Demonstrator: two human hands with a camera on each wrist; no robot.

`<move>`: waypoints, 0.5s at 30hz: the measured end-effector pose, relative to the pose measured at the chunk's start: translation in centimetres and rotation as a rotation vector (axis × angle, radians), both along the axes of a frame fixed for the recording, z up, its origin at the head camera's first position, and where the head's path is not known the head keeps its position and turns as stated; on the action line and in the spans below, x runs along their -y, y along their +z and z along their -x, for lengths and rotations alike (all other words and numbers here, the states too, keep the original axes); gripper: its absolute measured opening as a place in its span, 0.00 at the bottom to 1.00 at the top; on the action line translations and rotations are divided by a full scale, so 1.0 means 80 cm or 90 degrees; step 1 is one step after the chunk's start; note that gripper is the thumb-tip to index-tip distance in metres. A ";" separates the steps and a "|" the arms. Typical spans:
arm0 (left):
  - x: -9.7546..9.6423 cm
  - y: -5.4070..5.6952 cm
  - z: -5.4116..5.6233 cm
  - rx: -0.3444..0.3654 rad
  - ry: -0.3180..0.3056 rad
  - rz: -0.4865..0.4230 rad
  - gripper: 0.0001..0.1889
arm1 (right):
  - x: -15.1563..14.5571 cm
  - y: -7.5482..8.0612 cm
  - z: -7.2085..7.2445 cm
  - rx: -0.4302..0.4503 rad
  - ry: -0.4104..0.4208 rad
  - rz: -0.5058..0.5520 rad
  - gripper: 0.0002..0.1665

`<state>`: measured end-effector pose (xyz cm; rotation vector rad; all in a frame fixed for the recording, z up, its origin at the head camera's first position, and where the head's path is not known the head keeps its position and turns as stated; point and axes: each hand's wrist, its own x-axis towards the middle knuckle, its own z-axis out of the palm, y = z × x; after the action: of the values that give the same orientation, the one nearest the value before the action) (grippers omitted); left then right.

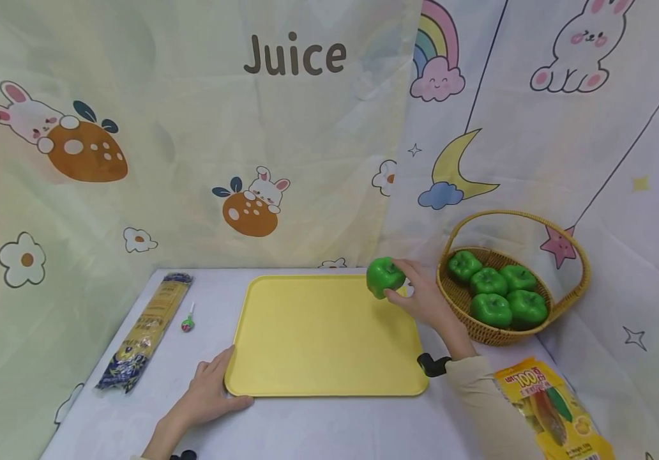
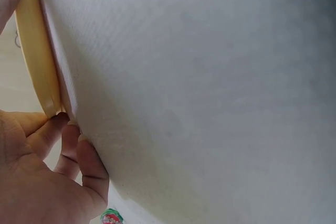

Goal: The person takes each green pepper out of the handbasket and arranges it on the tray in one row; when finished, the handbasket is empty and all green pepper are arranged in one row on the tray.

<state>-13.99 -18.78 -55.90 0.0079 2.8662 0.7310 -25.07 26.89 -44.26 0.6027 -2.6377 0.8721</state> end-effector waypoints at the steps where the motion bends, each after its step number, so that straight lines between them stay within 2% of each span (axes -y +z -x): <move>1: 0.000 0.000 0.000 0.000 0.000 0.000 0.69 | 0.005 -0.002 -0.001 0.005 0.009 0.001 0.38; 8: 0.001 0.001 0.000 -0.001 -0.001 0.003 0.69 | 0.040 -0.023 -0.002 0.007 0.071 0.002 0.38; 15: -0.001 0.002 -0.001 0.005 0.001 -0.003 0.69 | 0.070 -0.042 0.003 0.035 0.089 0.022 0.37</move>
<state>-13.92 -18.72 -55.74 0.0040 2.8577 0.7362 -25.29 21.32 -47.60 0.7725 -2.6490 0.9866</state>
